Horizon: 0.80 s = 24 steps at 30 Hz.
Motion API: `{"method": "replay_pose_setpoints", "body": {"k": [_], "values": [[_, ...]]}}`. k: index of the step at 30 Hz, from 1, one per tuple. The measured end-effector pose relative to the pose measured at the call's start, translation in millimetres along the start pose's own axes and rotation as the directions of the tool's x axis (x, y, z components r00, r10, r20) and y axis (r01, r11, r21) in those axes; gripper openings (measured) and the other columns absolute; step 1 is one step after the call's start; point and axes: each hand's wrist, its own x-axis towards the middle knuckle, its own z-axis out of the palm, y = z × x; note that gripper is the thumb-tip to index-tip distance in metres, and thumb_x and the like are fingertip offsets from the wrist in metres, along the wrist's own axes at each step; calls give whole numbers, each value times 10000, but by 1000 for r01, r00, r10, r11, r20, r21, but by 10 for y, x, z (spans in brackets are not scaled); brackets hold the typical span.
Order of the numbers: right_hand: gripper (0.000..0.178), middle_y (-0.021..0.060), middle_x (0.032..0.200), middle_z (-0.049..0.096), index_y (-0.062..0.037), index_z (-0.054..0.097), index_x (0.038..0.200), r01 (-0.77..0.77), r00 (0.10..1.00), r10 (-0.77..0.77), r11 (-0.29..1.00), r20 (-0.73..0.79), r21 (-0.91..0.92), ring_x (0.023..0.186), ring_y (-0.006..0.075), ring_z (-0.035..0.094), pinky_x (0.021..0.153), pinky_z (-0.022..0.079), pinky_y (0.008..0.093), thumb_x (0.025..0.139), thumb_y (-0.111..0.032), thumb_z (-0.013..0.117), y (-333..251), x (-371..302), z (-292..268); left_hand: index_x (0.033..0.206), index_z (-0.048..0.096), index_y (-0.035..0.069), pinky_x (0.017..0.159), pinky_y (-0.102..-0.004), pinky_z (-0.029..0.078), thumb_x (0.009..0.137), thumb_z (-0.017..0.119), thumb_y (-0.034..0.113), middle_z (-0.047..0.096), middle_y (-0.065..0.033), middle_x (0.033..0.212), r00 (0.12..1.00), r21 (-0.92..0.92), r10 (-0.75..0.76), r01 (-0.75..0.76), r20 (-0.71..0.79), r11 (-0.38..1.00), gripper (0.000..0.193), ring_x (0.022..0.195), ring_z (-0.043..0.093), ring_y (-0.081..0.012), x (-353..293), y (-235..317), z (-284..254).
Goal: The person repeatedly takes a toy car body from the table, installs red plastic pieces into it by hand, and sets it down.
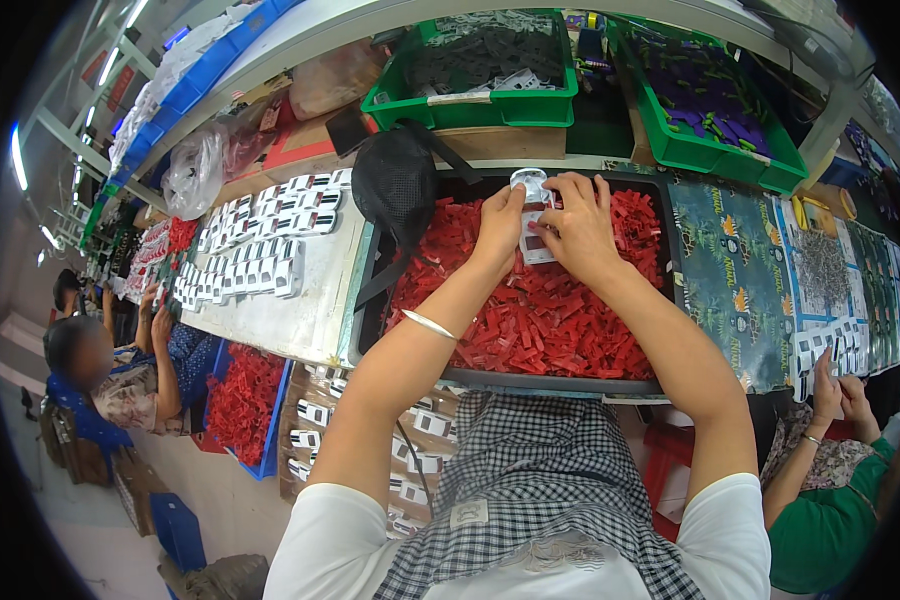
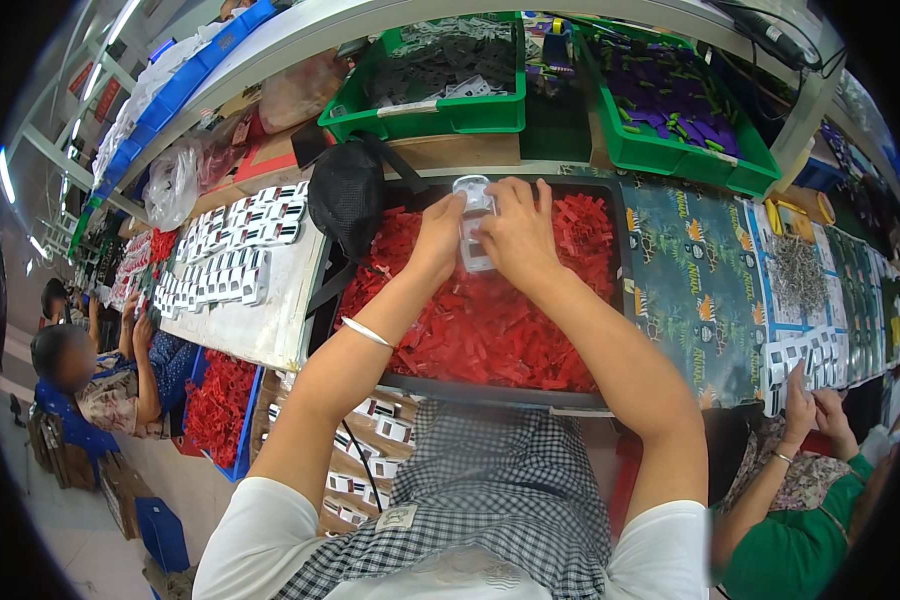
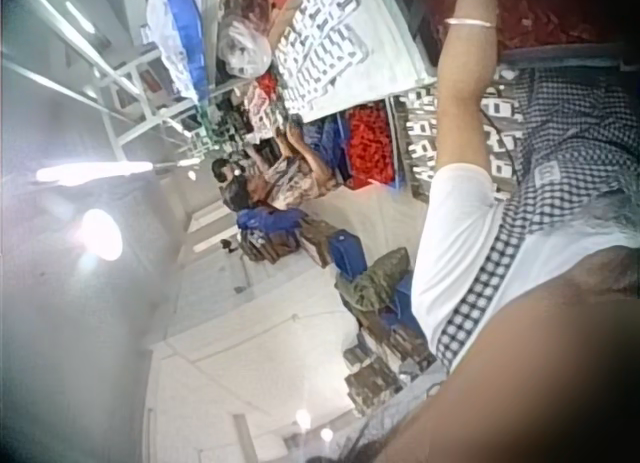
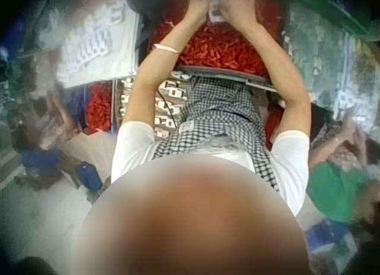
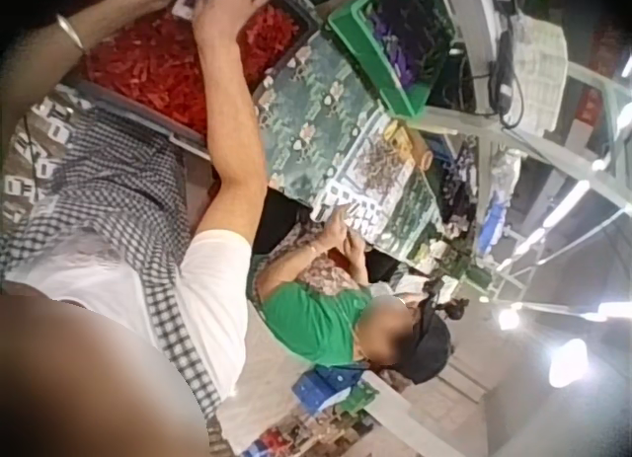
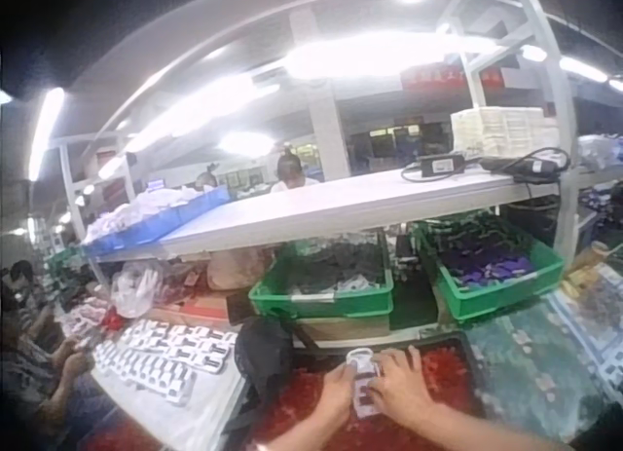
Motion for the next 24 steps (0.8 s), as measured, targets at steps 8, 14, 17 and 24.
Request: {"method": "replay_pose_setpoints", "body": {"k": [8, 14, 17, 24], "values": [[86, 93, 1122, 546, -50, 668, 727, 121, 984, -138, 981, -110, -150, 1153, 276, 451, 1014, 262, 558, 647, -80, 675, 49, 44, 79, 1015, 592, -28, 739, -259, 418, 985, 432, 199, 610, -51, 903, 998, 33, -36, 35, 56, 999, 280, 806, 524, -106, -59, 59, 79], [92, 89, 1102, 550, -36, 658, 739, 109, 989, -127, 973, -75, -205, 1142, 274, 458, 1017, 255, 557, 658, -76, 676, -13, 31, 77, 1010, 593, -29, 739, -260, 417, 984, 436, 200, 606, -49, 906, 999, -42, -46, 46, 0, 998, 279, 811, 520, -105, -16, 34, 18], [105, 85, 1091, 550, -49, 669, 768, 73, 988, -90, 989, -126, -128, 1138, 274, 457, 1015, 251, 558, 666, -66, 658, 20, 46, 69, 997, 592, -24, 733, -259, 415, 982, 442, 203, 602, -42, 897, 999, -5, -32, 32, 33, 999, 273, 805, 514, -102, -18, 31, 29], [141, 66, 1090, 550, -61, 661, 819, -16, 985, 5, 998, -174, -64, 1119, 275, 464, 1007, 254, 535, 681, -70, 694, 7, 44, 56, 1005, 588, -17, 727, -264, 430, 942, 467, 129, 607, -45, 909, 993, -45, -50, 55, 105, 997, 199, 807, 541, -110, -57, 24, 66]]}}
